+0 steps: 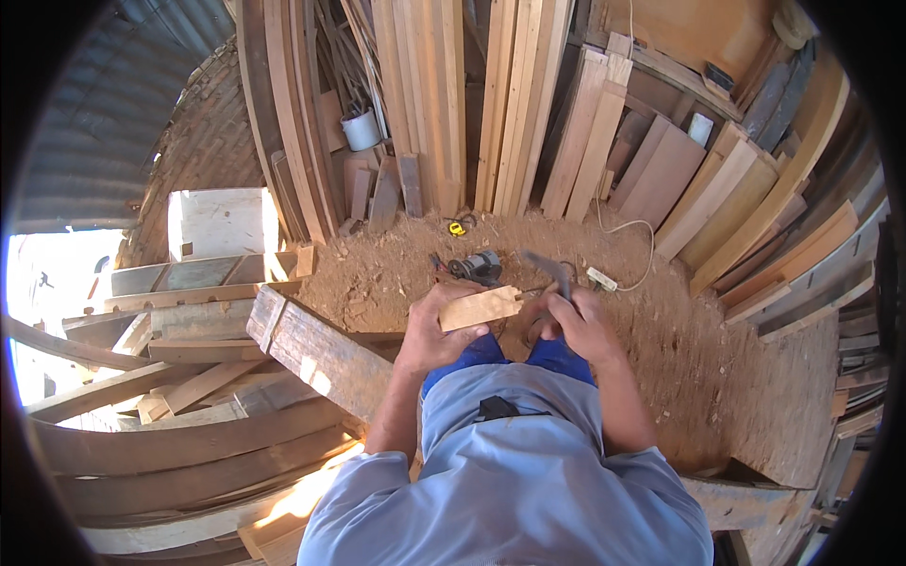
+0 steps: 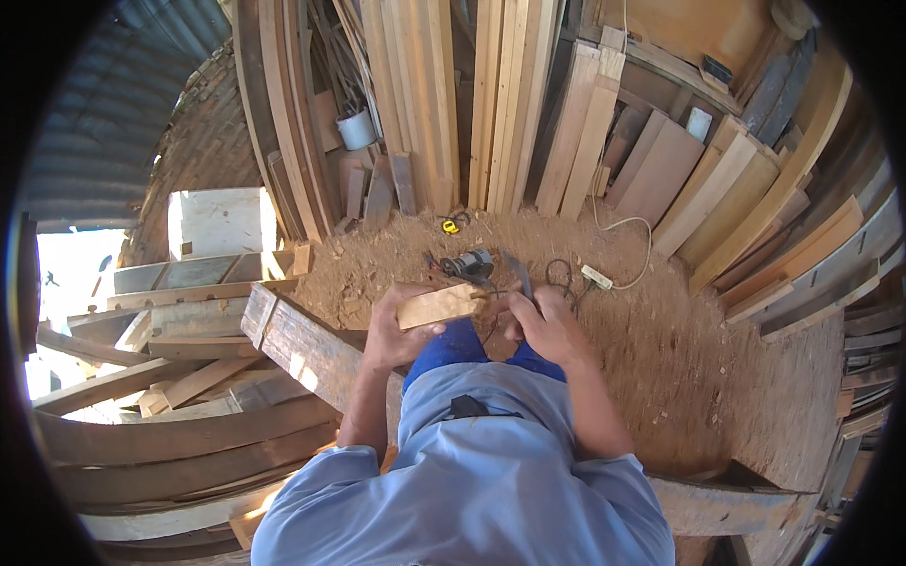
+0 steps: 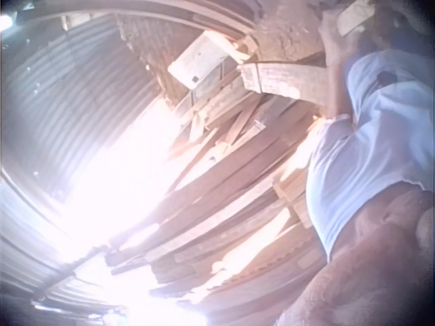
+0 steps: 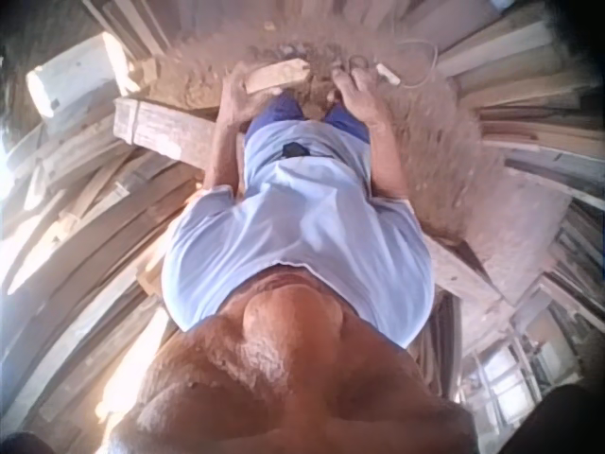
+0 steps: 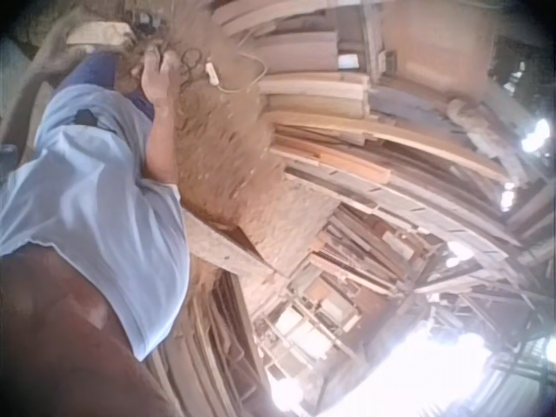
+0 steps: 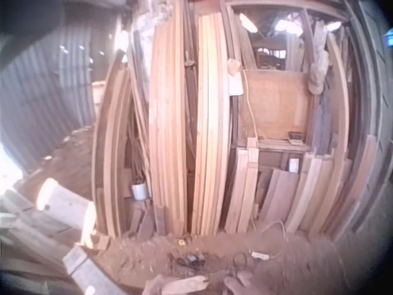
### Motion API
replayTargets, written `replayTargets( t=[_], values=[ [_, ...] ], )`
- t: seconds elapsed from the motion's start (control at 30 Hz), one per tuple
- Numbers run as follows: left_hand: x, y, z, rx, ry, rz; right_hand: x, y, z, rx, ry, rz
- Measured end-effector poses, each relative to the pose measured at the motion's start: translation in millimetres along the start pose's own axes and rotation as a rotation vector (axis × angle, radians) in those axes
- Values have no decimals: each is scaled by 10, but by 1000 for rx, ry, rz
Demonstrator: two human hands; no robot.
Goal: The person uses a router to shape the edge of a wooden block, then measures it with a square and uses a file to refine the surface.
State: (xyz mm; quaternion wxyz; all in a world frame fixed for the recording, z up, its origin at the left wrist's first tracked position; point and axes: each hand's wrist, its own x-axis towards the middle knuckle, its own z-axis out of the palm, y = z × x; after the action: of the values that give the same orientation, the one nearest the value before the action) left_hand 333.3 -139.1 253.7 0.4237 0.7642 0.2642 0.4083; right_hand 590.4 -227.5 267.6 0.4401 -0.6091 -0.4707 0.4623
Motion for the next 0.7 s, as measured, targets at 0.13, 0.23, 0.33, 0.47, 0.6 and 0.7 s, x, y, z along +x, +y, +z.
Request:
replayTargets(
  t=[0.13,0.23,0.33,0.47,0.6,0.7],
  values=[
    [38,175,-182,-171,21,-15,-233,65,-437,-604,551,-276],
    [-48,112,-287,-225,69,51,-418,-217,-727,124,636,-216],
    [2,217,-347,-250,74,125,-611,-209,-1079,396,590,-163],
    [70,282,-402,-308,35,140,-825,-163,-1330,584,429,-177],
    [115,260,-472,-269,8,171,-899,-205,-1362,559,441,-162],
    [108,254,-496,-273,4,160,-903,-205,-1339,508,432,-162]
  ],
)
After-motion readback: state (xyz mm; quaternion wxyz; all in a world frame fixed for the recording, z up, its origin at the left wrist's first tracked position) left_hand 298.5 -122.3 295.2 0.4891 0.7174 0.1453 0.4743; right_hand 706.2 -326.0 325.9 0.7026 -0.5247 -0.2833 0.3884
